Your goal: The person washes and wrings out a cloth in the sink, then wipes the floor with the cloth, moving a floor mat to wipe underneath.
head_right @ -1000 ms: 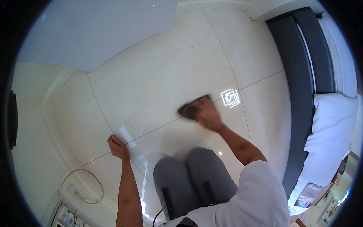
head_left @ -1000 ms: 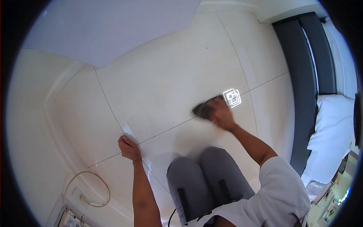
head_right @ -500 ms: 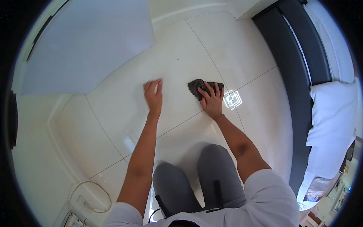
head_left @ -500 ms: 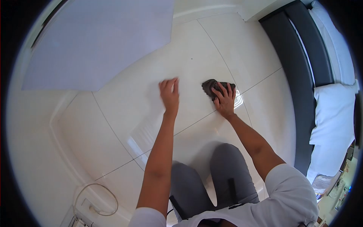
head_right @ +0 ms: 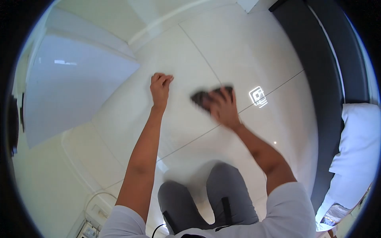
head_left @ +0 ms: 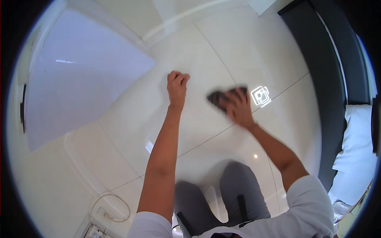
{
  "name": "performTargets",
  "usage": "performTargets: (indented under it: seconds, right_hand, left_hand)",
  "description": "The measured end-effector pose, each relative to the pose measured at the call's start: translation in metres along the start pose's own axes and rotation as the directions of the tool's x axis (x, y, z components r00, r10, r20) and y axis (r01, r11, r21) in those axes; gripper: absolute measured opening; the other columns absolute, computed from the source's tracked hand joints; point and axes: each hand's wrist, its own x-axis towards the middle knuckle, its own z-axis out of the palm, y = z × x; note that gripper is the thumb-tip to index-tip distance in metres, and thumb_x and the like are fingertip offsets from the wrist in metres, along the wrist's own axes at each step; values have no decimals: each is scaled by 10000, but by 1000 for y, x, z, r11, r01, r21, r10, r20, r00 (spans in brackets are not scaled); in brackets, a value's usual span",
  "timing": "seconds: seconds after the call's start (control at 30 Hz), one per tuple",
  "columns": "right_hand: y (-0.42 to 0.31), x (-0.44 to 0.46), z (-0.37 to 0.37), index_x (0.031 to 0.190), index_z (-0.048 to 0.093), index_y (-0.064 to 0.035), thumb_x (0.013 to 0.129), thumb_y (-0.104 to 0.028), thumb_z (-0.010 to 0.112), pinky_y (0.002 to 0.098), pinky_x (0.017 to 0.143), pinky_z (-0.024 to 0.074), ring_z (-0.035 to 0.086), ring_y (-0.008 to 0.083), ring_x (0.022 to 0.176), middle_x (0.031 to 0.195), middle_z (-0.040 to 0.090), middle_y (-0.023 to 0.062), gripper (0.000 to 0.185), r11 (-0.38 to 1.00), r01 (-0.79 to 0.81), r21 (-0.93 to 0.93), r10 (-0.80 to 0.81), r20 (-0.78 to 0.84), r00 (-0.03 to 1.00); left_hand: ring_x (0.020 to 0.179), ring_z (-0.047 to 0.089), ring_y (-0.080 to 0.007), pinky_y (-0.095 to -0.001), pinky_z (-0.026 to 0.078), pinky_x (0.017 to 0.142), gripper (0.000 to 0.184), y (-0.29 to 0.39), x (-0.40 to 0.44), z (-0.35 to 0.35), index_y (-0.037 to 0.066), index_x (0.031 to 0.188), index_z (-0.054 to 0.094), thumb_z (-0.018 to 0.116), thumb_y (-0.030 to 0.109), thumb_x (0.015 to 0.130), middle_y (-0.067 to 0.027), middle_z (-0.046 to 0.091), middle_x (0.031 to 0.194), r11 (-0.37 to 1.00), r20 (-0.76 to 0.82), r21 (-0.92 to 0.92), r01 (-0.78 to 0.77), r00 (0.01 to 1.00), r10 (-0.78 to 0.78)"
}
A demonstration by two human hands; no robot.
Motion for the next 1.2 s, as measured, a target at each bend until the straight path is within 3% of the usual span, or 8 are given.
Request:
performTargets:
  seconds: [0.2, 0.4, 0.47, 0.6, 0.73, 0.9, 1.1, 1.2]
  right_hand:
    - [23, -3, -10, 1089, 614, -402, 774, -416, 614, 565, 1031, 203, 356, 193, 1240, 1283, 467, -86, 315, 960, 259, 104, -278, 282, 918]
    - [55, 232, 34, 1257, 499, -217, 888, -297, 494, 619, 968, 220, 263, 353, 1293, 1423, 296, 61, 378, 887, -439, -144, 356, -394, 847]
    - [30, 276, 56, 1159, 518, -133, 881, -298, 491, 575, 938, 285, 446, 238, 1116, 1239, 477, 57, 325, 987, -140, -85, 93, -410, 907]
    - [-73, 281, 81, 1102, 601, -178, 855, -347, 510, 506, 1008, 294, 403, 155, 1221, 1244, 506, -61, 313, 890, 456, -4, -454, -92, 886]
    - [-83, 296, 62, 1145, 602, -187, 891, -335, 483, 464, 1062, 237, 343, 126, 1276, 1293, 484, -69, 318, 839, 543, -18, -532, 177, 828]
    - [-51, 303, 44, 1105, 597, -178, 882, -275, 500, 430, 1030, 288, 421, 160, 1192, 1257, 495, -33, 261, 887, 450, 107, -433, -147, 889]
    - [152, 309, 10, 1185, 523, -50, 914, -245, 413, 511, 1003, 272, 411, 271, 1182, 1260, 470, 121, 351, 904, -417, -95, 359, -362, 860]
    - [200, 324, 3, 1289, 460, -51, 921, -308, 397, 536, 987, 267, 385, 284, 1195, 1310, 423, 119, 454, 776, -576, -256, 451, -414, 791]
  left_hand:
    - [813, 485, -247, -357, 453, 672, 84, 3, 1, -4, -8, 854, 563, 623, -10, 794, -96, 485, 851, 977, 123, 104, -188, 977, 175]
    - [843, 442, -298, -383, 411, 735, 144, 2, 0, 4, -17, 887, 466, 515, -110, 788, -144, 434, 919, 935, 182, 229, -270, 956, 231]
    - [841, 441, -307, -389, 406, 725, 153, 9, -5, 6, -16, 884, 461, 508, -116, 778, -146, 431, 916, 970, 127, 188, -156, 983, 134]
    - [846, 440, -334, -419, 399, 712, 194, 21, -21, 14, -24, 916, 445, 534, -96, 760, -154, 425, 918, 986, 5, 164, 27, 1000, -28]
    - [881, 468, -349, -436, 429, 727, 202, 38, -14, 42, 14, 990, 453, 542, 30, 809, -158, 452, 970, 995, -58, 92, 34, 998, -28]
    - [872, 498, -315, -418, 446, 712, 98, 50, -7, 44, 43, 933, 486, 535, 73, 854, -120, 480, 955, 971, -48, 205, 121, 992, -113]
    - [838, 515, -261, -368, 449, 669, 107, 56, -1, 85, 59, 870, 500, 554, -5, 805, -74, 485, 902, 897, 43, 419, 142, 983, -176]
    - [824, 516, -255, -360, 450, 656, 155, 60, 1, 85, 63, 876, 500, 545, -45, 776, -70, 480, 901, 883, 62, 444, 151, 978, -198]
